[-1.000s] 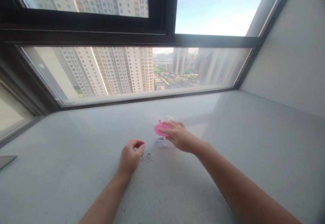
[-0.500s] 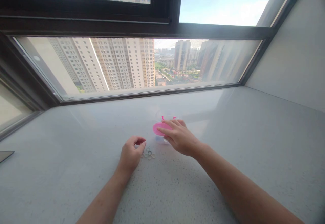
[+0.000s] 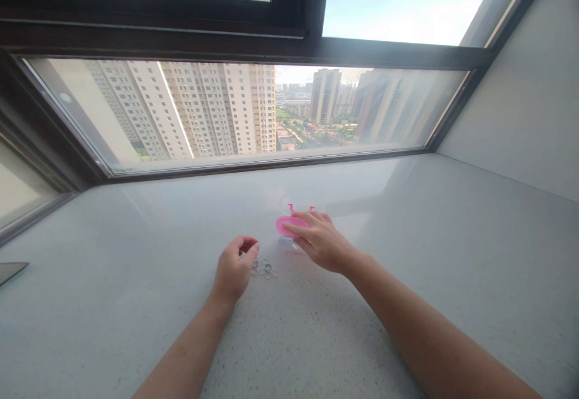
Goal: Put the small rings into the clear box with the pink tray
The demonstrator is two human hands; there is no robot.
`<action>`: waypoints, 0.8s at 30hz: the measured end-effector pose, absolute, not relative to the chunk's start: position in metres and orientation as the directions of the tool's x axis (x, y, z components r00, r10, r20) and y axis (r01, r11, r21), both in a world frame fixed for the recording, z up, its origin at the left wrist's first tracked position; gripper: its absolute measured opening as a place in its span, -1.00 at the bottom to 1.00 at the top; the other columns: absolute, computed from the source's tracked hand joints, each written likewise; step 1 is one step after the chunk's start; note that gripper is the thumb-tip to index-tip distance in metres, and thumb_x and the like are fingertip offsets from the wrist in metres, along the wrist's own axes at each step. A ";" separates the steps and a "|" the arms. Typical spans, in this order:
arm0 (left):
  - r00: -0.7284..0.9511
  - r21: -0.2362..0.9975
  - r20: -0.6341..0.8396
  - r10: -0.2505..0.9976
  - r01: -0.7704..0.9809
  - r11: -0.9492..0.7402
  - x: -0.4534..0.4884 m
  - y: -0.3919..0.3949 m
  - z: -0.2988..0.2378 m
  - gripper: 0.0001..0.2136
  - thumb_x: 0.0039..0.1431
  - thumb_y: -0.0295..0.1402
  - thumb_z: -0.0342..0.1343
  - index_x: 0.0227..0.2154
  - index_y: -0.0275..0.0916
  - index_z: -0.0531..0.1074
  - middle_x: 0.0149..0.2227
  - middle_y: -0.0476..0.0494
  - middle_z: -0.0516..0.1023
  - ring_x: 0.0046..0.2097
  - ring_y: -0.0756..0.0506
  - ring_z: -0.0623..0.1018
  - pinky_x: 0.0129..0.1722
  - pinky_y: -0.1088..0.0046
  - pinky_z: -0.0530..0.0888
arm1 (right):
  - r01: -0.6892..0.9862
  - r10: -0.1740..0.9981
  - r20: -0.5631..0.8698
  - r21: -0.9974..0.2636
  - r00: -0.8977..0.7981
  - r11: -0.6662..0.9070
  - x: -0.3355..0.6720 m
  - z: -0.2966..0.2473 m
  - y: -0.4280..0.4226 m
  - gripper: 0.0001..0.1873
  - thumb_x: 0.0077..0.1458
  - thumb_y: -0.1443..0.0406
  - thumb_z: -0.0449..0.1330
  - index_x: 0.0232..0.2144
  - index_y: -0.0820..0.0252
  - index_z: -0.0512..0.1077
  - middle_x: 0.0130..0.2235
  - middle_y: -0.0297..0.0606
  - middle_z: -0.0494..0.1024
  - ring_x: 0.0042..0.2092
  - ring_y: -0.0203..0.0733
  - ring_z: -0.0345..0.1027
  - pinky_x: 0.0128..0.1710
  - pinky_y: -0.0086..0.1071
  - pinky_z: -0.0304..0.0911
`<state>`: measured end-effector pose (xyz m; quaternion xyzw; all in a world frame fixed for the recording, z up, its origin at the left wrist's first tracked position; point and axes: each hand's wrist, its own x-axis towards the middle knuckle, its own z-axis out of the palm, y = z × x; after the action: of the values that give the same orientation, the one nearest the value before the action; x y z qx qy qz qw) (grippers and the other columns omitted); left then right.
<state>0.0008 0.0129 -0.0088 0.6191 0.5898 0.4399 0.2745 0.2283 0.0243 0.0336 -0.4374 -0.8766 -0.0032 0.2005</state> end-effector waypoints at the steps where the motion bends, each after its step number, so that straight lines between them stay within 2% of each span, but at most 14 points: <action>1: -0.082 0.860 0.221 0.972 0.487 -0.155 0.001 0.013 -0.009 -0.83 0.08 -0.25 0.07 -0.39 -0.24 0.46 -0.42 -0.09 0.56 -0.36 -0.12 0.53 -0.35 0.40 0.41 | 0.768 0.767 0.351 -0.171 -0.537 0.617 0.229 0.034 0.025 -0.64 0.28 0.24 -0.02 0.11 -0.05 0.31 0.16 -0.10 0.30 0.13 0.03 0.13 0.08 -0.02 0.01; 11: -0.074 0.861 0.216 0.973 0.485 -0.155 0.001 0.013 -0.008 -0.81 0.08 -0.23 0.07 -0.40 -0.24 0.47 -0.42 -0.07 0.56 -0.40 -0.10 0.51 -0.38 0.42 0.41 | 0.773 0.761 0.324 -0.121 -0.562 0.623 0.227 0.035 0.023 -0.51 0.21 0.06 0.06 0.15 0.00 0.25 0.23 -0.01 0.18 0.20 0.14 0.05 0.11 0.07 -0.04; 16: -0.073 0.845 0.223 0.972 0.511 -0.156 0.001 0.012 -0.009 -0.82 0.08 -0.24 0.07 -0.39 -0.24 0.47 -0.41 -0.08 0.57 -0.37 -0.12 0.53 -0.38 0.41 0.42 | 0.739 0.726 0.301 -0.093 -0.618 0.667 0.228 0.030 0.024 -0.18 -0.03 0.01 0.29 0.22 0.10 0.13 0.30 0.06 0.04 0.29 0.17 -0.08 0.15 0.08 -0.10; 19: -0.077 0.833 0.228 0.971 0.532 -0.154 0.000 0.013 -0.011 -0.82 0.09 -0.24 0.07 -0.37 -0.24 0.47 -0.39 -0.11 0.57 -0.32 -0.14 0.55 -0.35 0.39 0.44 | 0.718 0.705 0.293 -0.083 -0.646 0.691 0.231 0.027 0.027 -0.06 -0.12 0.08 0.37 0.25 0.12 0.07 0.32 0.06 -0.02 0.32 0.14 -0.14 0.20 0.07 -0.14; 24: -0.069 0.797 0.255 0.965 0.580 -0.169 0.000 0.014 -0.015 -0.75 0.14 -0.28 -0.01 -0.21 -0.29 0.46 -0.22 -0.24 0.58 -0.18 -0.20 0.57 -0.21 0.27 0.48 | 0.705 0.683 0.313 -0.059 -0.660 0.707 0.232 0.021 0.033 -0.16 -0.01 0.35 0.30 0.27 0.17 0.02 0.32 0.03 0.00 0.33 0.06 -0.14 0.25 0.00 -0.12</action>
<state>-0.0002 0.0144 -0.0145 0.6417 0.6016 0.4156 0.2316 0.2318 0.0333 0.0214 -0.3811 -0.9103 -0.0339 0.1580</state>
